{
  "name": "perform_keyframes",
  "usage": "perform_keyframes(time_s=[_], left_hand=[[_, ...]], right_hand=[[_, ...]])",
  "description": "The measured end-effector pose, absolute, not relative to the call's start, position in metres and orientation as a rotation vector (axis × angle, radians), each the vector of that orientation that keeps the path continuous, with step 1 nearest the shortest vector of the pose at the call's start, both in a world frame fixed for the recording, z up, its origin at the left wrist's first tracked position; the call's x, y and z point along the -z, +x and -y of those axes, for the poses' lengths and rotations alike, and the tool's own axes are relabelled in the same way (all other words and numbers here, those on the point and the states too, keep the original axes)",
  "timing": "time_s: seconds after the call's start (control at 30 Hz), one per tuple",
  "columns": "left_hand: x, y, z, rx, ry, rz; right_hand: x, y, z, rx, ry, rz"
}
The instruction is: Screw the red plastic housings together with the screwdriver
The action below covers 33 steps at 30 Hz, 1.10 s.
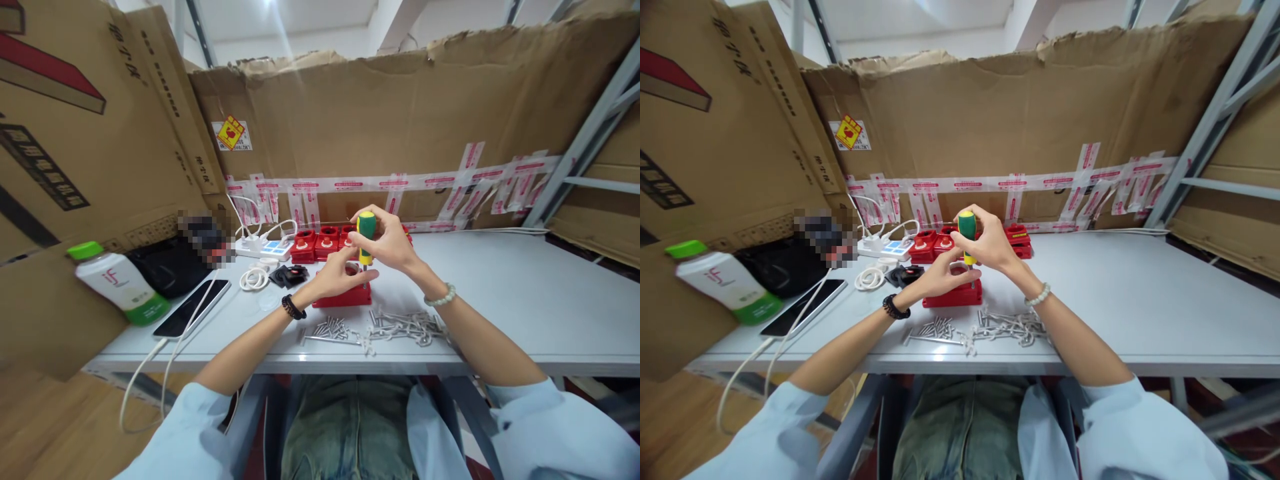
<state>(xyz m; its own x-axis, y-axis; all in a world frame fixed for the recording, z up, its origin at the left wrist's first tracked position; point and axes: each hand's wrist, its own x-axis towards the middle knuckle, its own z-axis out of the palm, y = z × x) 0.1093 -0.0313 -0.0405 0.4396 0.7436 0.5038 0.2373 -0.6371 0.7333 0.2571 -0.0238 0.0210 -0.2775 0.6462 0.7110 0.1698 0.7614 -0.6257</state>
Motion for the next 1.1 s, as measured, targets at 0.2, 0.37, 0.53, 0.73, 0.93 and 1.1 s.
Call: perform_keyframes(time_s=[0.2,0.37,0.53,0.73,0.93,1.1], left_hand=[[0.039,0.108,0.031,-1.162,2.139,-0.904],[0.038,0.108,0.032,-1.158,2.264,-0.886],[0.039,0.106,0.030,-1.155,2.271,-0.897],[0.037,0.106,0.033,-1.128,2.340,-0.881],[0.037,0.106,0.033,-1.140,2.414,-1.023],[0.031,0.099,0.039,-0.784,2.729,-1.030]], right_hand=[[-0.022,0.259,0.026,-0.504,-0.627,1.820],[-0.023,0.259,0.028,-0.519,-0.620,1.823],[-0.024,0.258,0.030,-0.522,-0.618,1.824],[-0.025,0.260,0.030,-0.488,-0.620,1.829],[-0.024,0.262,0.031,-0.477,-0.664,1.829],[-0.022,0.265,0.027,-0.422,-0.689,1.829]])
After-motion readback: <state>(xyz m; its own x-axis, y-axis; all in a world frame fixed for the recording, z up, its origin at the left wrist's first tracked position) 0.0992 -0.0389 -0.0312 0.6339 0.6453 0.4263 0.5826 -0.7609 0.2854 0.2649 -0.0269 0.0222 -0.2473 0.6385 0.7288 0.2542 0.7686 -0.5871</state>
